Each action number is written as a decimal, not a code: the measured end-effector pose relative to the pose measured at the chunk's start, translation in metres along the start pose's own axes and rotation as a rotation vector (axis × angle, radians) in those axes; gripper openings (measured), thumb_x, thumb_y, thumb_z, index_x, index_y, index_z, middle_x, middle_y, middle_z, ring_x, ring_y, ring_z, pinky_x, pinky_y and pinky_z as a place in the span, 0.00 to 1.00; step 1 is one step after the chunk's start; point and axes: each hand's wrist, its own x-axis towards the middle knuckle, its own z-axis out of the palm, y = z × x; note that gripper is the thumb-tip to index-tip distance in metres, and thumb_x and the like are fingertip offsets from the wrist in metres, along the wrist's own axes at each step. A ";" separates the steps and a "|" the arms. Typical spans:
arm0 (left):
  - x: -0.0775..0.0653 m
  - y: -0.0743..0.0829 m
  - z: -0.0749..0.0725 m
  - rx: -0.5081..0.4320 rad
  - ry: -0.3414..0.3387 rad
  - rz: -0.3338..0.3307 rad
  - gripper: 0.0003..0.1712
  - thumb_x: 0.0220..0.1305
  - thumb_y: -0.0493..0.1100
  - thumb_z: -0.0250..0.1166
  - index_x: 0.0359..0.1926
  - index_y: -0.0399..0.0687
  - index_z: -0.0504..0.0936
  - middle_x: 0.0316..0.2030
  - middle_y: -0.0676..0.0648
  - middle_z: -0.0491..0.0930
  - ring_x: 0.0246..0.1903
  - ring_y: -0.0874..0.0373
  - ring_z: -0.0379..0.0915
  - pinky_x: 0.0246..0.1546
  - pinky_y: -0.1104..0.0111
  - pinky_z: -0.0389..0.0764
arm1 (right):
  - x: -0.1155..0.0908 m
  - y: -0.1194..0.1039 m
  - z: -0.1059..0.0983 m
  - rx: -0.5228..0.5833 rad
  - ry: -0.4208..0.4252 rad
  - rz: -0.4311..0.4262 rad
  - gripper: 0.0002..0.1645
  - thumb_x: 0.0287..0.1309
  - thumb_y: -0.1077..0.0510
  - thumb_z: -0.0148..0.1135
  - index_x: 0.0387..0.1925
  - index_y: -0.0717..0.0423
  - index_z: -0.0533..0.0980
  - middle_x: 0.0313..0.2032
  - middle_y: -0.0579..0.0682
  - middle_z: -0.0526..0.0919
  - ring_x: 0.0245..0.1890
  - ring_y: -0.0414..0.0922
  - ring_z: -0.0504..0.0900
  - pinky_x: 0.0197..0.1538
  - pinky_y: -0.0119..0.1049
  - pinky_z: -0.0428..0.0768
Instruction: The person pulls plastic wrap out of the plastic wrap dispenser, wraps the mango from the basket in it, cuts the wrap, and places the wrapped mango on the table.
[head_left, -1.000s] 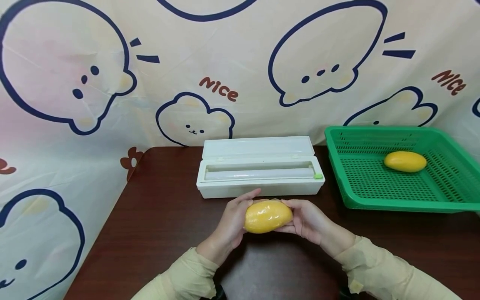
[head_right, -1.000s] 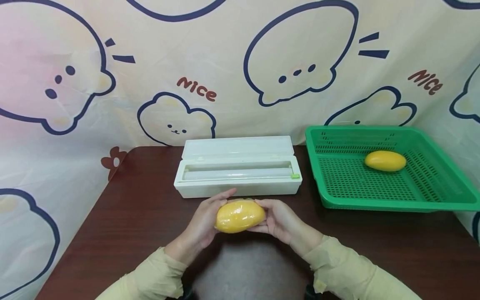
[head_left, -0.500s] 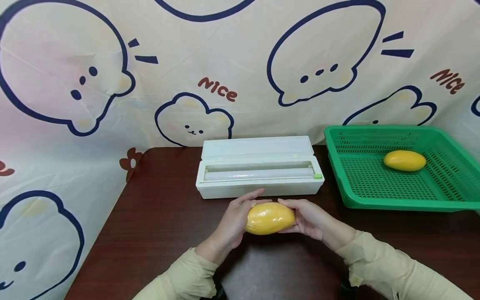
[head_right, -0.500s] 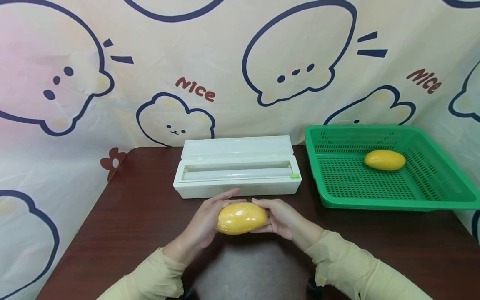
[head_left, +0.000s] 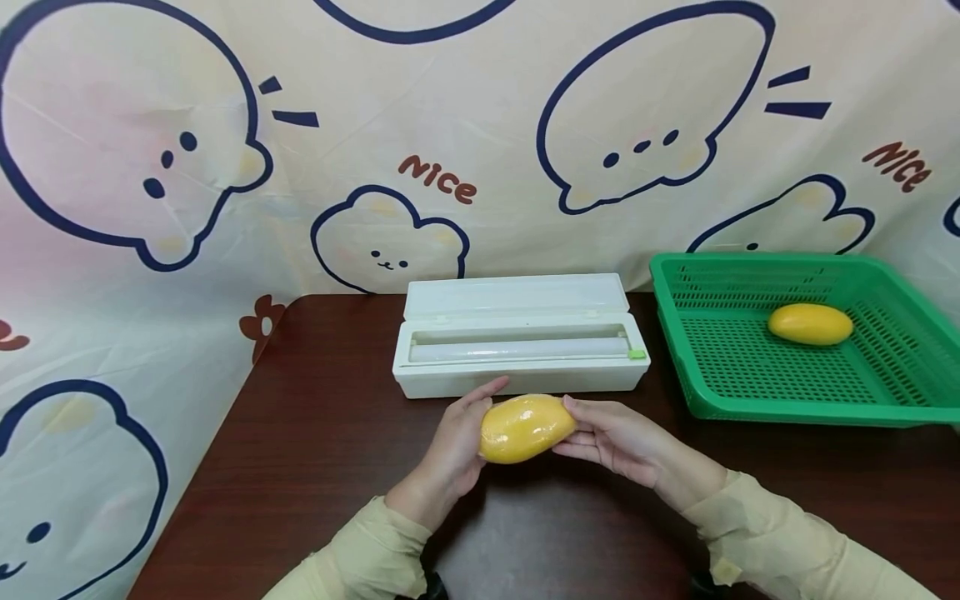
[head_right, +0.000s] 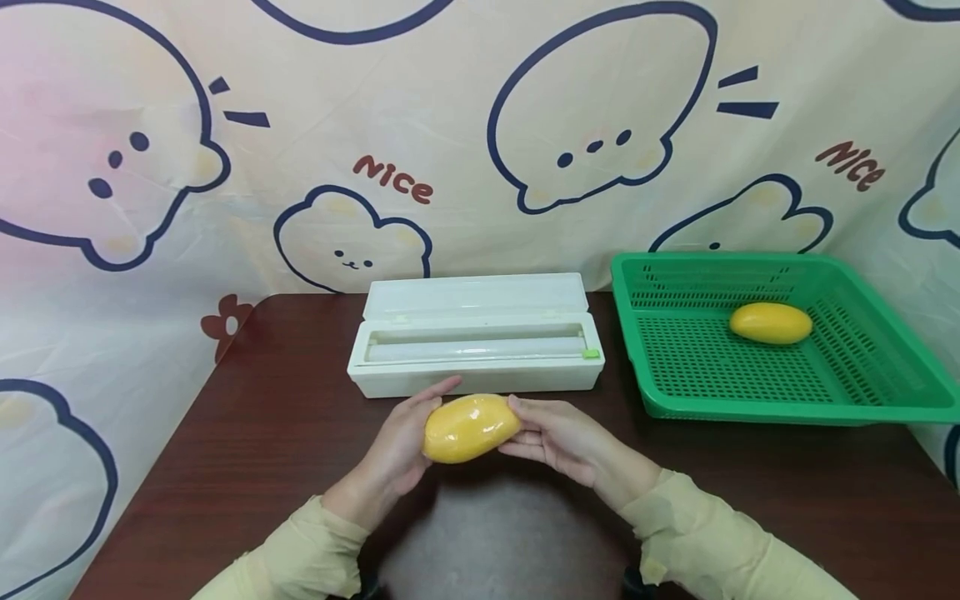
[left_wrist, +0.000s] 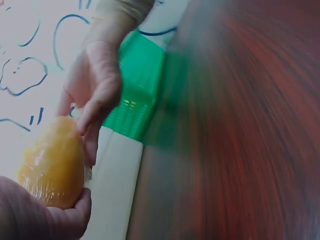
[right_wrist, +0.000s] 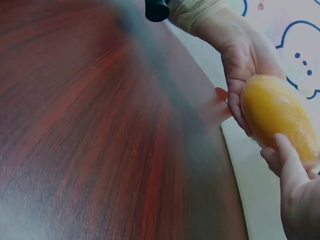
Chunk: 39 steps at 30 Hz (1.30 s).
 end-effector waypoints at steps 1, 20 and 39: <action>0.000 0.000 0.000 -0.012 0.008 -0.010 0.24 0.71 0.33 0.41 0.66 0.39 0.67 0.35 0.46 0.77 0.26 0.62 0.75 0.26 0.72 0.79 | 0.000 0.001 0.000 0.004 -0.005 -0.003 0.31 0.74 0.53 0.48 0.64 0.75 0.60 0.48 0.58 0.81 0.51 0.50 0.79 0.55 0.42 0.76; -0.003 0.012 -0.010 0.103 -0.196 -0.177 0.22 0.75 0.44 0.45 0.64 0.40 0.69 0.54 0.40 0.74 0.41 0.55 0.75 0.36 0.59 0.78 | 0.000 -0.009 -0.001 -0.086 0.035 -0.038 0.29 0.73 0.51 0.49 0.67 0.64 0.63 0.52 0.60 0.80 0.50 0.54 0.80 0.51 0.46 0.78; -0.011 -0.002 -0.008 0.168 -0.260 -0.240 0.31 0.76 0.61 0.42 0.49 0.35 0.74 0.31 0.43 0.81 0.28 0.54 0.80 0.26 0.65 0.81 | 0.005 -0.008 0.002 -0.253 0.016 -0.010 0.28 0.73 0.50 0.50 0.62 0.67 0.68 0.46 0.59 0.83 0.43 0.51 0.83 0.46 0.44 0.81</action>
